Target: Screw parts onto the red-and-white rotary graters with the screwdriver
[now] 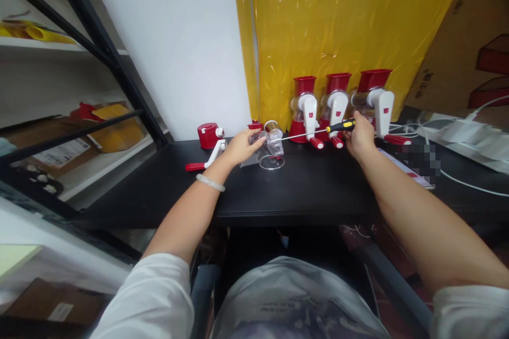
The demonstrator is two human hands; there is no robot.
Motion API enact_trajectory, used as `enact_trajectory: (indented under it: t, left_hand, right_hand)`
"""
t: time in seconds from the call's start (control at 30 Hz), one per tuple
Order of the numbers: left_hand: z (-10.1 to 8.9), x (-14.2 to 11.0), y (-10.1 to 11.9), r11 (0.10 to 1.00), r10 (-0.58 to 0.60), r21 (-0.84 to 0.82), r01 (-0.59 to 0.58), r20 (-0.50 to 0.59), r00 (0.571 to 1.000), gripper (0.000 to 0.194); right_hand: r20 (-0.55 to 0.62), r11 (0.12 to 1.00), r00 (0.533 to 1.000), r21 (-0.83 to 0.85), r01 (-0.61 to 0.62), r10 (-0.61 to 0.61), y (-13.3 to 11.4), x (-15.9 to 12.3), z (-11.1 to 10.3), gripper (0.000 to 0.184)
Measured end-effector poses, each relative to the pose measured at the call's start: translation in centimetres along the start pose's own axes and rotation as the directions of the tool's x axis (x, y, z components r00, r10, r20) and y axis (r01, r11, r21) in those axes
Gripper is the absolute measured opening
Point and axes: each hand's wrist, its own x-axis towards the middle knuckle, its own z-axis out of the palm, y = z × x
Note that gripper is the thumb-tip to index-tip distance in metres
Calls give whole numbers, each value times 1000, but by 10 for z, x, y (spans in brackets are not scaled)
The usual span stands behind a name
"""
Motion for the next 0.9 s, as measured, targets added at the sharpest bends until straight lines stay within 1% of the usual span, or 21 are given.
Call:
enact_trajectory:
  t: [0.07, 0.17, 0.2, 0.27, 0.33, 0.4, 0.47, 0.57, 0.67, 0.8, 0.9]
  left_hand:
    - [0, 0, -1, 1000, 6, 1, -6, 2, 1000, 46]
    - [0, 1, 0, 1000, 10, 3, -10, 8, 1000, 45]
    - [0, 1, 0, 1000, 11, 4, -11, 8, 1000, 46]
    - [0, 1, 0, 1000, 10, 3, -10, 5, 1000, 47]
    - [1, 1, -1, 1000, 6, 0, -6, 2, 1000, 46]
    - [1, 0, -1, 1000, 6, -1, -6, -3, 1000, 45]
    - [1, 0, -2, 1000, 11, -2, -11, -5, 1000, 46]
    - [1, 0, -2, 1000, 13, -4, -13, -2, 1000, 46]
    - [1, 0, -2, 1000, 14, -7, -14, -4, 1000, 47]
    - [1, 0, -1, 1000, 12, -3, -12, 1, 1000, 47]
    - [0, 1, -1, 1000, 13, 5, -13, 4, 1000, 46]
  right_hand:
    - [0, 999, 1000, 45, -17, 17, -3, -3, 4, 35]
    - [-37, 990, 994, 93, -104, 107, -10, -8, 7, 28]
    - [-47, 987, 989, 89, -134, 138, -11, -9, 7, 27]
    - [-66, 986, 984, 29, -162, 164, -13, -11, 5, 33]
    - [-83, 988, 988, -63, -138, 132, -12, -11, 2, 42]
    - [-74, 989, 994, -118, -91, 82, -10, -11, 1, 43]
    - [-41, 993, 998, -105, -61, 57, -9, -12, 1, 39]
    - [2, 998, 998, -33, -56, 56, -8, -12, 5, 33]
    - [19, 997, 997, 17, -72, 72, -8, -11, 7, 35]
    - [4, 998, 998, -17, -64, 64, -6, -7, 3, 44]
    - [8, 999, 1000, -36, -28, 28, -4, -6, 0, 41]
